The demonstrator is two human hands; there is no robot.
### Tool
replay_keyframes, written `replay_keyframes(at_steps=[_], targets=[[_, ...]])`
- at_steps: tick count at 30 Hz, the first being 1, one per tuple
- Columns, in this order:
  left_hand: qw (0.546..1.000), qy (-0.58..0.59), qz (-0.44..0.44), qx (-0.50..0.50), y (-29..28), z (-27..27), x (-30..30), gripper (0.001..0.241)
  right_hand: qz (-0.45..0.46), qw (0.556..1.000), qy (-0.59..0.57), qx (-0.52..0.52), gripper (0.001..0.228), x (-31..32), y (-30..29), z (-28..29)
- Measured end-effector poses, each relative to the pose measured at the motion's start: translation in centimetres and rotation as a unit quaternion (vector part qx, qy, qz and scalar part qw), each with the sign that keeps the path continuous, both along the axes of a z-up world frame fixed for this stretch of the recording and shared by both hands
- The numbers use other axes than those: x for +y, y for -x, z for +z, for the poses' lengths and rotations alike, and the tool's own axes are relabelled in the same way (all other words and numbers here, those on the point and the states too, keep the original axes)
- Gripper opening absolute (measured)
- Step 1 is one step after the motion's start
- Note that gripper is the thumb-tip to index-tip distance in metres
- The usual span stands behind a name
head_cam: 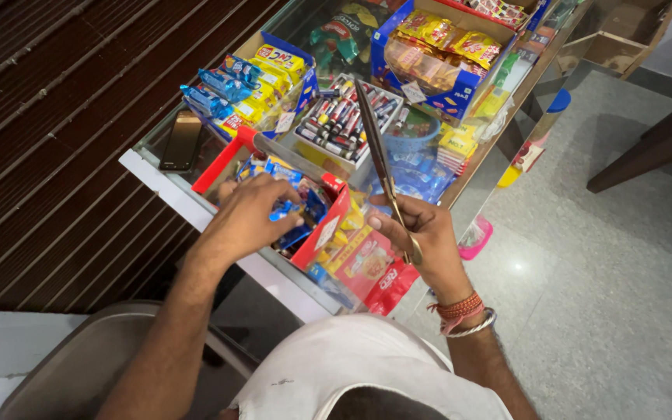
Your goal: The person uses shears to cut open multiple blue and yellow snack packets on a glass display counter. The cut packets are placed into a red tray on the counter.
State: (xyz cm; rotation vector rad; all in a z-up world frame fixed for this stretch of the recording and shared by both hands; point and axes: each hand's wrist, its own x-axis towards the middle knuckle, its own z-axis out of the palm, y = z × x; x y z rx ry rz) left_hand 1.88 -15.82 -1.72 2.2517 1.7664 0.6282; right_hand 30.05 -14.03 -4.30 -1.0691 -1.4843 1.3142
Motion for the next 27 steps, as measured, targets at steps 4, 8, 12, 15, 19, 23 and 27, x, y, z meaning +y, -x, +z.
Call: replay_keyframes(at_steps=[4, 8, 12, 15, 19, 23, 27], targets=[[0.996, -0.082, 0.037, -0.008, -0.5, 0.6, -0.5, 0.031, 0.001, 1.000, 0.000, 0.002, 0.041, -0.3, 0.1, 0.2], [0.985, -0.155, 0.077, 0.011, -0.2, -0.1, -0.7, 0.036, 0.004, 1.000, 0.000, 0.002, 0.041, -0.5, 0.0, -0.1], [0.982, -0.185, 0.032, 0.000, 0.3, -1.0, -0.4, 0.043, 0.007, 1.000, 0.007, 0.003, 0.042, -0.5, 0.2, 0.0], [0.995, -0.092, 0.021, -0.028, 0.2, -2.1, -0.2, 0.053, 0.010, 1.000, 0.018, 0.016, 0.043, -0.5, 0.2, -0.2], [0.999, -0.051, 0.010, -0.007, 0.1, -2.6, -0.2, 0.051, 0.012, 1.000, 0.004, 0.004, 0.044, -0.4, 0.4, -0.1], [0.998, -0.062, 0.015, -0.008, 0.2, -2.4, 0.0, 0.050, 0.017, 1.000, -0.010, -0.007, 0.044, -0.3, 0.6, 0.4], [0.997, -0.074, 0.010, -0.012, 0.2, -2.0, 0.3, 0.051, 0.023, 1.000, -0.006, 0.002, 0.044, -0.1, 0.8, 0.6]])
